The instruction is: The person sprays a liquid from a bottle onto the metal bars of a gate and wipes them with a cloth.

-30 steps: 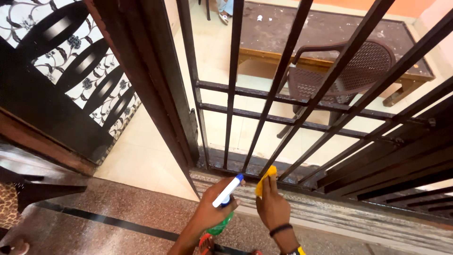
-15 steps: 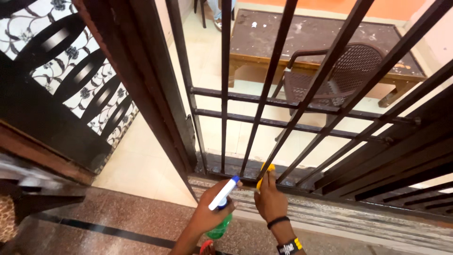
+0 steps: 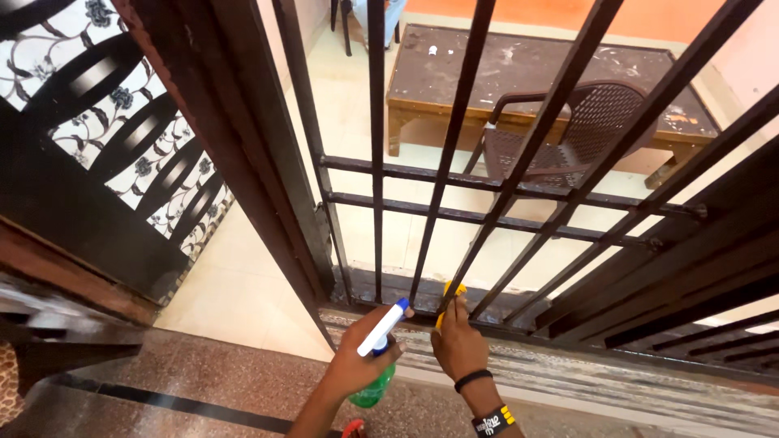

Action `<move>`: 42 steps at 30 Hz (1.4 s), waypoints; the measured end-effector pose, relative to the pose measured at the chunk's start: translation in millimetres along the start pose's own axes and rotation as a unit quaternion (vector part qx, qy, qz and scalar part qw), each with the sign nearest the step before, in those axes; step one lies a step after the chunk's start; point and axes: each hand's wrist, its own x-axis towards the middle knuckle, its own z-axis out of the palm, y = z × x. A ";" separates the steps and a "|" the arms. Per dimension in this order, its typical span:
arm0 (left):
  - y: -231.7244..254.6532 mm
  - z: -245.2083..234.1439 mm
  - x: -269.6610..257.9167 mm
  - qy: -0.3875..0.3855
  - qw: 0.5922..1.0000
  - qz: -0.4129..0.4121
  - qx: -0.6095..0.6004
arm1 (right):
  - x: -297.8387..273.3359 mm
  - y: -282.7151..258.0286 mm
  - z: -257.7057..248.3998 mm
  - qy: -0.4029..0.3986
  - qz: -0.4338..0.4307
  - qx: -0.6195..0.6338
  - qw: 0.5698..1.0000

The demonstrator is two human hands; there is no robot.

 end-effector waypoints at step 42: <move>-10.9 7.9 -3.2 -0.009 0.996 -0.089 -0.025 | -8.1 -4.0 -14.6 -0.024 0.010 -0.007 1.000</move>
